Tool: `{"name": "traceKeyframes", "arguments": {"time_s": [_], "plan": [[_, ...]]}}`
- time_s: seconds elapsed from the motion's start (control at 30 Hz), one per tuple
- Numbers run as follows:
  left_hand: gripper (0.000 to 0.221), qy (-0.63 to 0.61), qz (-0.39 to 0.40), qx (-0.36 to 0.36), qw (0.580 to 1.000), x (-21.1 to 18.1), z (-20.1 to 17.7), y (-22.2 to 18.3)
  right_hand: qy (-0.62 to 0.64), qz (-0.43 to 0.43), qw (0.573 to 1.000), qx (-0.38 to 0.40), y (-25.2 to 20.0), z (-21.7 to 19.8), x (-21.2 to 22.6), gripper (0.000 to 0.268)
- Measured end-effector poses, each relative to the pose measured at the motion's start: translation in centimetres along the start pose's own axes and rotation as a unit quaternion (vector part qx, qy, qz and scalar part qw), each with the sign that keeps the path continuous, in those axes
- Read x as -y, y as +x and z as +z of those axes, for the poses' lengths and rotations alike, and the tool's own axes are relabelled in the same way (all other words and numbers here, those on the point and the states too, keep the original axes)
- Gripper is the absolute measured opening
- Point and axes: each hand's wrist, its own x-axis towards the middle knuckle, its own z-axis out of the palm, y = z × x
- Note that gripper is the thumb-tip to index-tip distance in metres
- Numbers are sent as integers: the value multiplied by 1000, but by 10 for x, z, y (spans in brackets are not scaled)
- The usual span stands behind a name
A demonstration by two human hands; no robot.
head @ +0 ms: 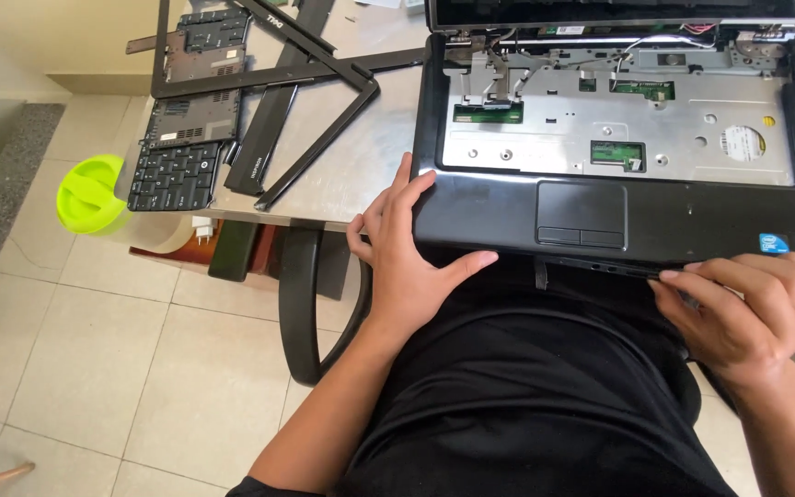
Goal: Connecting internal ribbon cables and snapping the top casing onto a laptop during reassembly.
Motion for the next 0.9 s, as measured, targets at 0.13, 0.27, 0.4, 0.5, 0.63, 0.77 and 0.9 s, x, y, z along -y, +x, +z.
{"name": "traceKeyframes", "arguments": {"time_s": [0.13,0.27,0.4,0.5,0.63,0.77,0.9], "plan": [[86,-8,9,11,1000,1,-2,0,17,3,1000,-8,6,3,9,11],[81,-16,22,-4,1000,-4,0,-3,10,26,999,-31,6,6,14,7],[74,-27,21,-20,999,-3,2,-3,46,85,993,-65,-8,6,6,19],[75,-36,19,-12,999,-7,-2,-3,33,191,961,-197,17,0,11,11],[82,-12,24,9,1000,-5,0,0,-14,385,916,-113,1,-22,-18,5],[81,41,51,0,998,-1,6,-3,88,460,881,-59,20,-30,-17,3],[78,77,79,-30,993,6,11,-6,113,525,839,-89,22,-23,-22,3]]}}
